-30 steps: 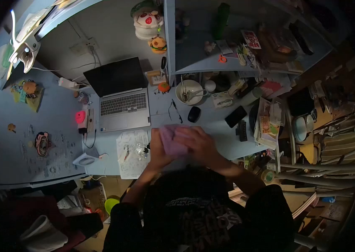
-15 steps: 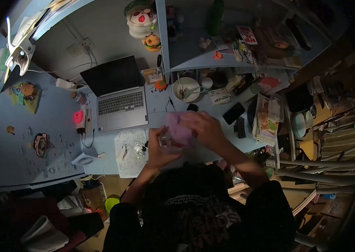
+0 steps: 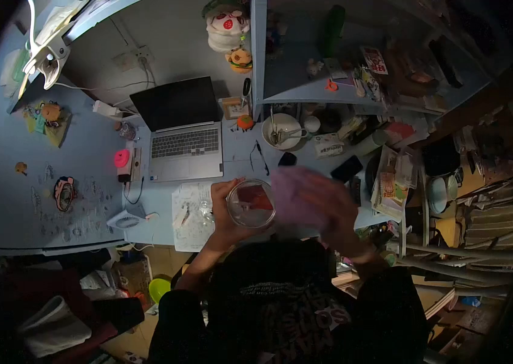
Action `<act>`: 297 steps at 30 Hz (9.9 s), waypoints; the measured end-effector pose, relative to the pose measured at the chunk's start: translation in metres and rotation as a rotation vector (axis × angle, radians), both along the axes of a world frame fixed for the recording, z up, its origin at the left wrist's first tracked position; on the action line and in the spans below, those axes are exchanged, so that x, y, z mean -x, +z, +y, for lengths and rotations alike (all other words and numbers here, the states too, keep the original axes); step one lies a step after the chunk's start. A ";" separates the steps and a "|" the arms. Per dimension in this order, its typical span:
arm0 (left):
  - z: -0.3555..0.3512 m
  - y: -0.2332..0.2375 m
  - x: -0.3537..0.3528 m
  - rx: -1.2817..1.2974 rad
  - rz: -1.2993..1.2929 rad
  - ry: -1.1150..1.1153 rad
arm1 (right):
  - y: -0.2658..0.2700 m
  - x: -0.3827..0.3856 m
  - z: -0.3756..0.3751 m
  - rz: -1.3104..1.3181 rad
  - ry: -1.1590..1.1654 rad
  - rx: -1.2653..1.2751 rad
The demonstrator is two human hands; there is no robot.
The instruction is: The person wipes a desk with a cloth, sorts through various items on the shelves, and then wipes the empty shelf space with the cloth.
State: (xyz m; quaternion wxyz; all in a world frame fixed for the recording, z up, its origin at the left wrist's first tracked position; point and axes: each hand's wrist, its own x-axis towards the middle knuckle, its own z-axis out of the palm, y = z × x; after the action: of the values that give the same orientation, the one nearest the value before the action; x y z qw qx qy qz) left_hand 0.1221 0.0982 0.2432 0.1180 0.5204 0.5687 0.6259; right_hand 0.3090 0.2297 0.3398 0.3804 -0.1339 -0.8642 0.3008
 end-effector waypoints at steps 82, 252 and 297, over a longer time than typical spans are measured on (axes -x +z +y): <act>-0.089 -0.098 0.106 0.210 0.391 0.619 | -0.100 -0.004 0.061 -0.054 -0.569 0.028; -0.156 -0.287 0.110 0.786 0.282 0.536 | -0.278 -0.067 -0.013 -1.169 0.098 -0.116; 0.083 0.035 0.022 0.026 0.648 0.162 | -0.059 0.157 0.203 -0.099 -0.352 0.078</act>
State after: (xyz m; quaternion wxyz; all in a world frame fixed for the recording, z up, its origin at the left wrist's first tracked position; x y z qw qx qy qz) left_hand 0.0998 0.1816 0.2782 -0.1127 0.6440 0.6240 0.4279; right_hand 0.1521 0.4329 0.2812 0.3789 -0.3123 -0.8327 0.2562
